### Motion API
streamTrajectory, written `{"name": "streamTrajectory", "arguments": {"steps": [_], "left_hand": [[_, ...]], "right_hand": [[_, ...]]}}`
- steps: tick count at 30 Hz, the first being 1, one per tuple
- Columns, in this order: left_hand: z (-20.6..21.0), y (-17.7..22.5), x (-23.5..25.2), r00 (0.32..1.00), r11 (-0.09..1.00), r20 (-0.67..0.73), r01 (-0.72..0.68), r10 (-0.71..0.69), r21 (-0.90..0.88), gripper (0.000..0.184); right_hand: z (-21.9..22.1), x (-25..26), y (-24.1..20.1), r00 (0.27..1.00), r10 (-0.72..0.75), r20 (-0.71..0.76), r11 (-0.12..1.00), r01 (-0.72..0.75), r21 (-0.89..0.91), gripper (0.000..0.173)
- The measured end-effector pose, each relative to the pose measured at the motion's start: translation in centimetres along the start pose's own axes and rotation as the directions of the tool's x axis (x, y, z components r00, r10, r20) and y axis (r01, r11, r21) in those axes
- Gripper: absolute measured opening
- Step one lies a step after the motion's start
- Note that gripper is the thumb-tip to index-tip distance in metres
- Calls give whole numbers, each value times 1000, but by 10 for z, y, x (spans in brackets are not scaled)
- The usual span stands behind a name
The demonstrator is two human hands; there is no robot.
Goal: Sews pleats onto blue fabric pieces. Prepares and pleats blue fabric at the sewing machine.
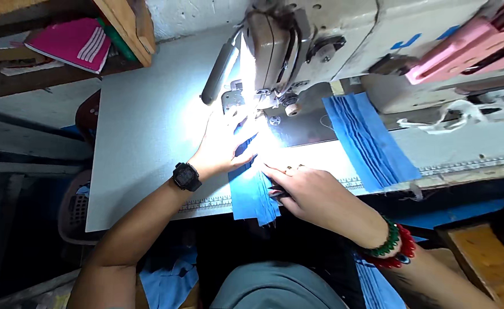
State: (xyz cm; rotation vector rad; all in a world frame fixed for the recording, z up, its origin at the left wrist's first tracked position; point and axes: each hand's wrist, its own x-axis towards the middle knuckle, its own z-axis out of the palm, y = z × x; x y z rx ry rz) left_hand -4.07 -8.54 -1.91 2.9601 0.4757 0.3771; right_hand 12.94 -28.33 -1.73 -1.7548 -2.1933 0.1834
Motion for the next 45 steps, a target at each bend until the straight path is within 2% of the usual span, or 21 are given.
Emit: {"name": "streamTrajectory", "arguments": {"steps": [2, 4, 8, 11, 27, 31, 42, 45], "left_hand": [[4, 11, -5, 994, 998, -97, -44, 39, -42, 39], [10, 18, -10, 991, 995, -112, -78, 70, -70, 32], [10, 15, -10, 1000, 999, 0, 27, -27, -17, 49], [5, 9, -6, 998, 998, 32, 58, -57, -31, 53], [7, 1, 2, 996, 996, -21, 92, -92, -15, 51], [7, 2, 1, 993, 993, 3, 114, -114, -11, 59], [7, -2, 4, 993, 994, 55, 104, -105, 29, 56], [1, 17, -10, 999, 998, 32, -20, 22, -52, 37]], "right_hand": [[0, 0, 1, 1000, 6, 11, 1000, -7, 8, 51], [0, 0, 1, 1000, 11, 6, 1000, -11, 16, 53], [0, -1, 1, 1000, 15, 13, 1000, -15, 21, 53], [1, 0, 2, 1000, 15, 19, 1000, -15, 9, 51], [0, 7, 1, 999, 45, 10, 998, -45, 34, 51], [0, 8, 0, 998, 60, 24, 998, -61, 34, 52], [-5, 13, 0, 999, 51, 20, 999, -51, 2, 42], [-6, 6, 5, 1000, 6, 3, 999, -6, 47, 44]]}}
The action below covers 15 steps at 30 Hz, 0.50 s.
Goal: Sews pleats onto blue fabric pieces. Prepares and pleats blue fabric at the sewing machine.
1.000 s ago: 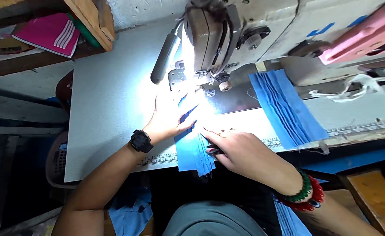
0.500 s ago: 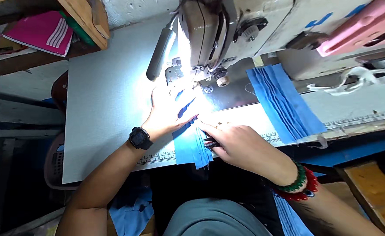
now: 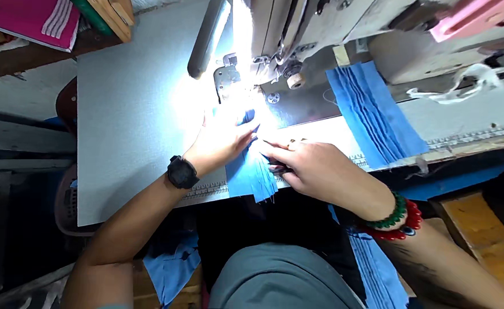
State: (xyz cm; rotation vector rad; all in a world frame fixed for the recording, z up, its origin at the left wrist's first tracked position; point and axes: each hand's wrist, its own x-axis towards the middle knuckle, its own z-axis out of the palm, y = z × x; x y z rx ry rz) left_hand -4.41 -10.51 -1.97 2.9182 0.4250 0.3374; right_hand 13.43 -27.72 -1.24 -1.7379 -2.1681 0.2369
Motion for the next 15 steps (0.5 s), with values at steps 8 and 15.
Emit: {"name": "streamTrajectory", "arguments": {"steps": [8, 15], "left_hand": [[9, 52, -55, 982, 976, -56, -188, 183, -108, 28], [19, 64, -78, 983, 976, -91, -172, 161, -133, 29]], "right_hand": [[16, -47, 7, 997, 1, -71, 979, 13, 203, 47], [24, -64, 3, 994, 9, -111, 981, 13, 195, 46]]}}
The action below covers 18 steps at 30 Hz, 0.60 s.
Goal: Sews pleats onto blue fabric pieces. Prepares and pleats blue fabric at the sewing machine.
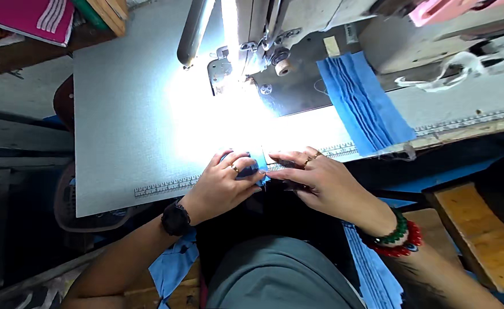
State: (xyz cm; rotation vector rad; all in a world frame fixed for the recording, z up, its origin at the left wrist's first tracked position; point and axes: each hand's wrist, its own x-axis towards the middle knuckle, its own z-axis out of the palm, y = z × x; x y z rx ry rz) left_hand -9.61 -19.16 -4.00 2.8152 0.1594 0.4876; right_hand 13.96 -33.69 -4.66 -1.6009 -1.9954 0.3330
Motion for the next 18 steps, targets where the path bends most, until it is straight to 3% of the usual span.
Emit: {"name": "streamTrajectory", "arguments": {"steps": [7, 11, 18], "left_hand": [[1, 3, 0, 997, 994, -36, -67, 71, 86, 25], [2, 2, -1, 986, 992, -129, -100, 109, 73, 18], [0, 4, 0, 992, 992, -44, -111, 114, 68, 22]], "right_hand": [[1, -1, -2, 996, -87, -14, 993, 86, -77, 44], [2, -1, -4, 993, -117, -20, 986, 113, -125, 41], [-1, -1, -7, 993, -121, 14, 977, 121, -175, 41]]}}
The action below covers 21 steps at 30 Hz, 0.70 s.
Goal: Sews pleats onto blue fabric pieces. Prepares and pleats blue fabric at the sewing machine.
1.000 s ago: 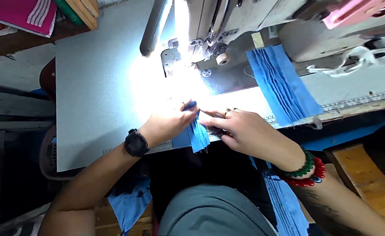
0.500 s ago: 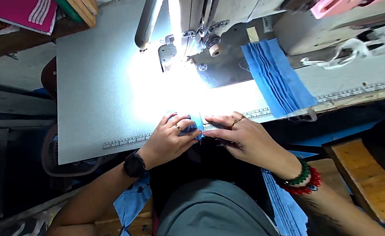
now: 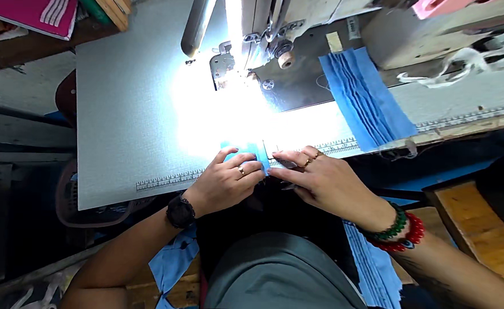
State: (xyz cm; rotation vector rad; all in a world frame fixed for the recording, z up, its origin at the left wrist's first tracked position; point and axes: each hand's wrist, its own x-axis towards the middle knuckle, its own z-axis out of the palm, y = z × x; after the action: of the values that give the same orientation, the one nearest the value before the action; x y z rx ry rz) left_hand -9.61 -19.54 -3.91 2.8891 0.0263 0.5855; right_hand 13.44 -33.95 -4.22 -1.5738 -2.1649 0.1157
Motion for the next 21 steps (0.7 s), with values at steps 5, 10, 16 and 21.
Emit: {"name": "streamTrajectory", "arguments": {"steps": [5, 10, 16, 21], "left_hand": [[-1, 2, 2, 1000, 1000, 4, -6, 5, 20, 24], [-9, -4, 9, 998, 1000, 56, 19, -19, 14, 26], [-15, -35, 23, 994, 998, 94, 57, -56, -9, 28], [-19, -61, 35, 990, 996, 114, 82, -78, -24, 28]], "right_hand": [[-3, -1, -7, 999, 32, 26, 999, -32, -23, 41], [-9, 9, -9, 997, 54, 48, 996, -51, -68, 42], [-12, 39, 7, 996, 70, 52, 991, -63, -121, 39], [-12, 65, 22, 996, 78, 41, 982, -70, -176, 40]]}}
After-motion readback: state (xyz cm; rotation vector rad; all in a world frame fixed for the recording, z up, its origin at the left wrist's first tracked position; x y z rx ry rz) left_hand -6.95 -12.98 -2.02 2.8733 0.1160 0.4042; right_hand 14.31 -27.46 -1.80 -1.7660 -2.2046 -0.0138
